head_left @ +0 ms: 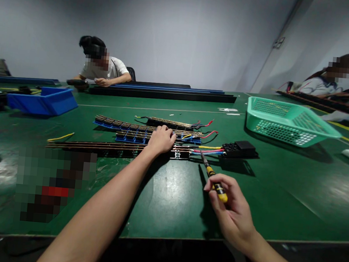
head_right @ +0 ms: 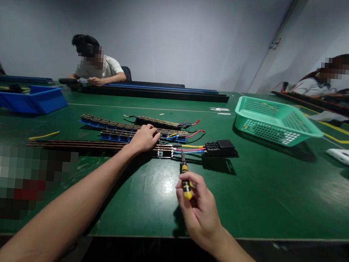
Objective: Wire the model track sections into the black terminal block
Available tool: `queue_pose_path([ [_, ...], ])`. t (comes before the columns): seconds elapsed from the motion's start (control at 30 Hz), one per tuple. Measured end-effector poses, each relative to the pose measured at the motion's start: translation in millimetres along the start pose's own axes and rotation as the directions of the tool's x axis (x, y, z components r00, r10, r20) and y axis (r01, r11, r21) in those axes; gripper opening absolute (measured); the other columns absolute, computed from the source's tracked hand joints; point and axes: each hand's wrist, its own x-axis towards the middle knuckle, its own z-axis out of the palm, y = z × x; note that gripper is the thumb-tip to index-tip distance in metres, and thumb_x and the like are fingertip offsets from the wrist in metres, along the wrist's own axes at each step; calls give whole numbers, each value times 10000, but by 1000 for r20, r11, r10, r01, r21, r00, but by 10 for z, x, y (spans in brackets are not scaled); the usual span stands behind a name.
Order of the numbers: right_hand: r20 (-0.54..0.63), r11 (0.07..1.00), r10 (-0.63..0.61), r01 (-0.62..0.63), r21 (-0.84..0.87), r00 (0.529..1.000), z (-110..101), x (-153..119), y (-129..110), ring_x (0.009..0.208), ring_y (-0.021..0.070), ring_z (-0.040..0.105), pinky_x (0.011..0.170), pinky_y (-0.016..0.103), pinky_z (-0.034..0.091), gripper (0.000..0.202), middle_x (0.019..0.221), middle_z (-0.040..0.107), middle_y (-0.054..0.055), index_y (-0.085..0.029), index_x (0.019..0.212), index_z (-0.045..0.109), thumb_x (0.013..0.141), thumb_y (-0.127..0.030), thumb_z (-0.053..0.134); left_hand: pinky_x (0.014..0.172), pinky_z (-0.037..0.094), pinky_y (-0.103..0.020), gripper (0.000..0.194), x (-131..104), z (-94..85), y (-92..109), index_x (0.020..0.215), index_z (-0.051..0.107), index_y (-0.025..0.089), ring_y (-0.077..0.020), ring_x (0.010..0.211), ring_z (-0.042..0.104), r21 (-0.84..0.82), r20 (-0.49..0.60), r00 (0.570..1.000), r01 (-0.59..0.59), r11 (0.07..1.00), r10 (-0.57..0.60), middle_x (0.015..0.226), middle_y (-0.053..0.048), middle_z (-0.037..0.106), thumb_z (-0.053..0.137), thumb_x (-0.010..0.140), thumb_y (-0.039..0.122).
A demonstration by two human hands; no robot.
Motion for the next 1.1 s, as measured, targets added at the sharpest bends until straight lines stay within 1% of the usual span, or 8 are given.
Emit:
queue_pose_path([
  [0.23, -70, 964, 122, -101, 248, 990, 17, 20, -61, 468, 72, 379, 389, 221, 324, 277, 967, 562, 35, -337, 1235, 462, 963, -352, 518, 937, 463, -403, 376, -1, 1, -2, 1118, 687, 175, -284, 1130, 519, -4, -2, 1000, -3, 1000, 3, 1200, -129, 591, 389, 996, 369],
  [0.37, -93, 956, 168, -139, 258, 981, 30, 71, -67, 461, 61, 397, 396, 217, 360, 289, 1010, 560, 25, -332, 1234, 440, 962, -390, 516, 934, 464, -403, 382, -2, -1, 1, 1120, 687, 168, -285, 1130, 519, -1, -3, 1000, -7, 1000, 7, 1197, -132, 593, 386, 997, 368],
  [0.5, -80, 995, 102, -102, 10, 991, -17, 174, 11, 554, 94, 516, 519, 246, 464, 341, 1044, 591, 30, -298, 1227, 403, 939, -409, 550, 931, 463, -399, 374, 0, -2, 4, 1108, 687, 176, -283, 1128, 516, 14, 4, 1000, 1, 1000, -1, 1201, -127, 590, 384, 997, 365],
  [0.67, 56, 886, 163, -121, -448, 985, -73, 392, 28, 551, 160, 569, 556, 263, 420, 247, 654, 563, -24, -234, 1036, 468, 1002, -458, 369, 925, 464, -386, 364, 4, 5, 3, 1098, 687, 185, -271, 1116, 525, 30, 3, 1000, -2, 1000, 2, 1195, -117, 595, 386, 999, 363],
  [0.83, 226, 570, 238, 53, -820, 945, -41, 501, -4, 596, 247, 678, 496, 281, 319, 182, 713, 694, 45, -227, 1073, 504, 1011, -323, 362, 921, 467, -390, 373, 5, 15, 6, 1106, 685, 174, -279, 1123, 524, 36, -8, 1000, -4, 999, 5, 1200, -124, 594, 383, 1001, 364],
  [0.93, 308, 371, 276, 195, -908, 910, -17, 491, -12, 611, 275, 709, 471, 285, 255, 191, 768, 743, 63, -250, 1113, 535, 1003, -251, 379, 920, 466, -394, 375, 0, 12, 10, 1104, 686, 169, -282, 1119, 526, 33, -11, 1000, -3, 999, 4, 1196, -127, 594, 383, 1001, 365],
  [1.0, 337, 375, 257, 228, -899, 906, -20, 472, 17, 621, 277, 714, 472, 287, 257, 185, 796, 752, 64, -252, 1104, 541, 1005, -273, 385, 920, 466, -397, 378, -2, 10, 11, 1102, 686, 164, -285, 1113, 529, 27, -7, 1000, -6, 1000, 6, 1191, -131, 595, 384, 1001, 367],
  [1.1, 296, 563, 183, 147, -814, 937, -50, 449, 87, 651, 259, 702, 513, 288, 326, 200, 810, 734, 60, -238, 1072, 523, 1006, -367, 385, 921, 465, -400, 378, 0, 11, 9, 1109, 685, 165, -286, 1116, 526, 27, -4, 1000, -4, 1000, 4, 1194, -133, 594, 384, 1000, 365],
])
